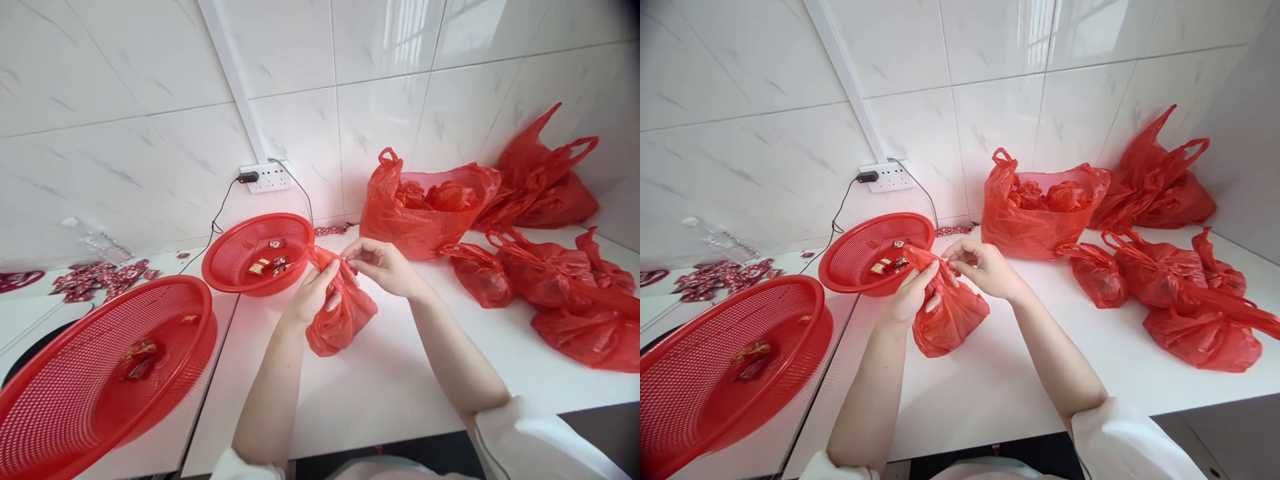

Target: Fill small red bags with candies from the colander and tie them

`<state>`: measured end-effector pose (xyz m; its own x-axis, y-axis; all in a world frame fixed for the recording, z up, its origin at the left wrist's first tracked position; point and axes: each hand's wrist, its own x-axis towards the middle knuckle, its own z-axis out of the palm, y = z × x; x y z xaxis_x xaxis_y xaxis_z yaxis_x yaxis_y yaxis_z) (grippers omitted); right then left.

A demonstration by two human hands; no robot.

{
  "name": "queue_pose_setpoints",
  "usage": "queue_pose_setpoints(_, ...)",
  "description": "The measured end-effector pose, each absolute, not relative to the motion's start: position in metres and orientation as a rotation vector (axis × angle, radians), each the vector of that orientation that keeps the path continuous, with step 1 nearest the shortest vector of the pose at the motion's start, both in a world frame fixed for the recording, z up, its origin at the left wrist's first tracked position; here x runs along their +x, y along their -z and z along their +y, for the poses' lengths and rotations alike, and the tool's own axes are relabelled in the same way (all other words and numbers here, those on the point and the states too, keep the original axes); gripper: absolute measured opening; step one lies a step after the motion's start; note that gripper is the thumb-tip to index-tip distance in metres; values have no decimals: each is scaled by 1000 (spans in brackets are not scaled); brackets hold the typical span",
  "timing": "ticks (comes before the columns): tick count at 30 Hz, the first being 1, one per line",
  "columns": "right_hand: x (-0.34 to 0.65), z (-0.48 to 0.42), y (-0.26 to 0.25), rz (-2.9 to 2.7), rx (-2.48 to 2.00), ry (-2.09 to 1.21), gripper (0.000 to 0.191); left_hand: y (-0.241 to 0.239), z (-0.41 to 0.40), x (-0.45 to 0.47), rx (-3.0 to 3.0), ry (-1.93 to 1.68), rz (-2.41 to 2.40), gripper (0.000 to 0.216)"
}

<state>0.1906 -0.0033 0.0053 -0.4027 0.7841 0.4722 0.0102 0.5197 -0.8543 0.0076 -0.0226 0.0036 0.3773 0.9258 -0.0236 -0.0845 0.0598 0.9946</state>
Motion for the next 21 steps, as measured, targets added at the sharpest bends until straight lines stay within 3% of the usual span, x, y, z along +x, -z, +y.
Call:
queue_pose_setpoints(9, 216, 9, -8, -1340, -669, -1032, 29, -2, -6, 2, 769, -838, 626, 41)
queue_pose_setpoints(17, 221, -18, -20, -1875, -388, -1516, 22, -6, -7, -1, 530, -906, 445, 29)
queue_pose_setpoints(21, 215, -11, -17, -1777, -549, -1316, 20, -11, -15, -2, 807, -847, 429, 35)
